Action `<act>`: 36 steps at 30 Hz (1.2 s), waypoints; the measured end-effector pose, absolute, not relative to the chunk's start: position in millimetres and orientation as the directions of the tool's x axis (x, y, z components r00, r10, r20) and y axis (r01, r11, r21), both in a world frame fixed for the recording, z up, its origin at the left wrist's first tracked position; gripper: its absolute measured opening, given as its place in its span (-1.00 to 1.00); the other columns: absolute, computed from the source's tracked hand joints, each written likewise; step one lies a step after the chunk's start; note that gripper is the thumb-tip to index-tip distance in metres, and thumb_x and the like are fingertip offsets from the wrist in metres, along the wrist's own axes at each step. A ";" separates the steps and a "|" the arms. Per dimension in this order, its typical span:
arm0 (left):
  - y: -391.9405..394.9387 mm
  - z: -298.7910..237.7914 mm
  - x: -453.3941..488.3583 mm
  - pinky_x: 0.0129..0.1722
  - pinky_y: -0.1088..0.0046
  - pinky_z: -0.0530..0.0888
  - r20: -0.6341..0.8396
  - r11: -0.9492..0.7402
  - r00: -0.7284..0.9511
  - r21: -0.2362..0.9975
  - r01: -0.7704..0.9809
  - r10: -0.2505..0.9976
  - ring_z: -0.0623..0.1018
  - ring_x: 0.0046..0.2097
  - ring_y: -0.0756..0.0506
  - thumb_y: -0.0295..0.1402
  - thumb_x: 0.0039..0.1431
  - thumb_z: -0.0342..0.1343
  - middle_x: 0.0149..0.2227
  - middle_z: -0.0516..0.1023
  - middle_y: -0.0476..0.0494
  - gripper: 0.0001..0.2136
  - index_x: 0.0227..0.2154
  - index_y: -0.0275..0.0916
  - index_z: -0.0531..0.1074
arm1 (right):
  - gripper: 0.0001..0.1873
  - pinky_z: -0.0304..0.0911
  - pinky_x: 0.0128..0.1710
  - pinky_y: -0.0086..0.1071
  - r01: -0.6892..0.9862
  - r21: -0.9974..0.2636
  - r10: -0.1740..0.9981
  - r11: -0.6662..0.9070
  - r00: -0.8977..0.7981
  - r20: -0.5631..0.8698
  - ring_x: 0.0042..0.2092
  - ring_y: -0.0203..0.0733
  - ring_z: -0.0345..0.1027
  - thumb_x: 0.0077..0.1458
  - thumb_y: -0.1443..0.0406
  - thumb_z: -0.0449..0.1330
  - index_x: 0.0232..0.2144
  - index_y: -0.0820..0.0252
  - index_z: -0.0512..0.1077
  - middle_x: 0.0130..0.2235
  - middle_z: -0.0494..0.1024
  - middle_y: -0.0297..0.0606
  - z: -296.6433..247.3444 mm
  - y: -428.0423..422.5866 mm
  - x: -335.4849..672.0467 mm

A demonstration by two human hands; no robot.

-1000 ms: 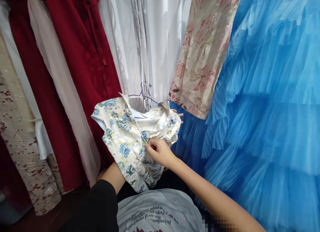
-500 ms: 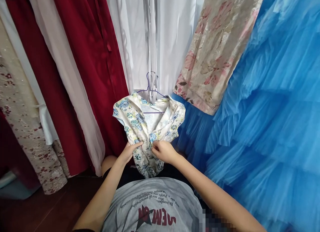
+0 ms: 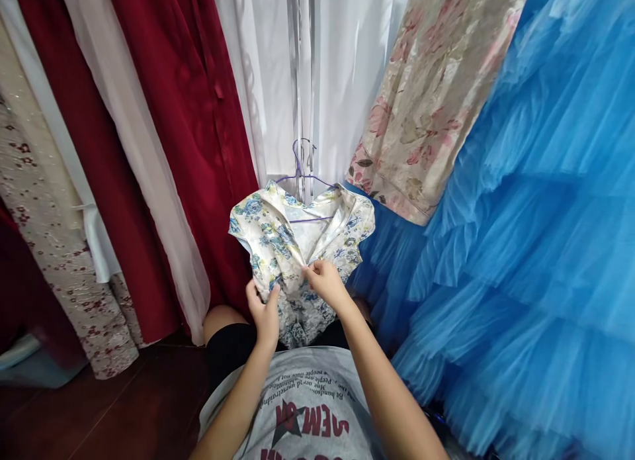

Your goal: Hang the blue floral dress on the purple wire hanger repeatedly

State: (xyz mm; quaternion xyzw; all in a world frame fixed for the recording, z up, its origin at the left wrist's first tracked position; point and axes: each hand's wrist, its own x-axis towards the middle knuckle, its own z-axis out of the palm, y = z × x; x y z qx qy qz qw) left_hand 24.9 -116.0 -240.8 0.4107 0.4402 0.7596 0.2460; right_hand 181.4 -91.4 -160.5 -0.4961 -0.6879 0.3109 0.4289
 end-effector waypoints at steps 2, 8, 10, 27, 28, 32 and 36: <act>-125.1 -235.4 31.4 0.23 0.15 0.30 0.597 -0.565 -0.556 0.785 0.255 0.578 0.38 0.23 -0.26 -0.29 0.17 0.27 0.21 0.37 -0.30 -0.47 0.19 -0.15 0.30 | -0.61 0.04 -0.55 -0.41 0.325 -0.897 0.954 0.299 -0.123 0.274 -0.63 -0.30 0.13 0.19 0.06 0.10 -0.59 0.11 0.26 -0.69 0.33 -0.39 -167.5 -101.4 182.3; -120.0 -218.8 62.5 -0.01 0.30 0.44 0.711 -0.667 -0.125 0.695 0.269 0.692 0.54 -0.06 -0.17 -0.32 0.32 0.10 -0.14 0.55 -0.19 -0.85 -0.10 -0.19 0.45 | -0.62 0.01 -0.57 -0.44 0.145 -0.944 0.953 0.296 -0.107 0.282 -0.64 -0.34 0.13 0.07 0.03 0.26 -0.56 0.14 0.32 -0.69 0.34 -0.42 -169.0 -120.1 180.3; -113.0 -215.4 64.5 -0.11 0.35 0.44 0.703 -0.666 -0.088 0.701 0.254 0.706 0.55 -0.17 -0.14 -0.32 0.36 0.05 -0.25 0.55 -0.14 -0.89 -0.21 -0.19 0.46 | -0.61 -0.01 -0.58 -0.44 0.055 -0.956 0.956 0.288 -0.075 0.283 -0.64 -0.35 0.12 0.05 0.03 0.29 -0.58 0.15 0.33 -0.69 0.35 -0.41 -165.7 -120.5 181.4; -103.3 -231.3 43.7 -0.20 0.36 0.44 0.692 -0.649 0.088 0.616 0.446 0.717 0.56 -0.24 -0.13 -0.38 0.32 0.05 -0.31 0.52 -0.12 -0.91 -0.33 -0.18 0.38 | -0.86 -0.22 -0.67 -0.48 -0.073 -0.956 0.958 0.284 -0.006 0.286 -0.65 -0.45 -0.09 -0.07 0.38 0.25 -0.62 0.27 0.41 -0.70 0.23 -0.44 -3.8 -14.7 177.6; -102.4 -235.7 44.0 -0.21 0.36 0.44 0.686 -0.648 0.097 0.616 0.448 0.721 0.56 -0.24 -0.13 -0.38 0.31 0.05 -0.31 0.52 -0.12 -0.91 -0.34 -0.18 0.39 | -0.87 -0.23 -0.68 -0.48 -0.082 -0.956 0.959 0.282 -0.011 0.284 -0.65 -0.45 -0.11 -0.06 0.38 0.24 -0.60 0.27 0.41 -0.70 0.22 -0.45 1.7 -11.8 178.4; -97.2 -240.9 41.5 -0.23 0.39 0.44 0.648 -0.636 0.121 0.665 0.393 0.752 0.56 -0.26 -0.11 -0.38 0.30 0.07 -0.32 0.55 -0.11 -0.91 -0.32 -0.21 0.43 | -0.84 -0.20 -0.67 -0.49 -0.099 -0.947 0.951 0.307 -0.018 0.310 -0.63 -0.44 -0.08 0.00 0.33 0.24 -0.57 0.27 0.41 -0.67 0.23 -0.43 0.0 -14.9 179.4; -85.5 -186.2 29.0 -0.24 0.40 0.42 0.667 -0.667 0.125 0.676 0.313 0.734 0.56 -0.22 -0.12 -0.35 0.29 0.12 -0.25 0.61 -0.12 -0.89 -0.25 -0.20 0.53 | -0.79 -0.11 -0.64 -0.48 -0.060 -0.919 0.919 0.391 -0.036 0.393 -0.62 -0.41 0.01 0.03 0.25 0.25 -0.57 0.23 0.41 -0.66 0.27 -0.41 -11.6 -28.7 178.2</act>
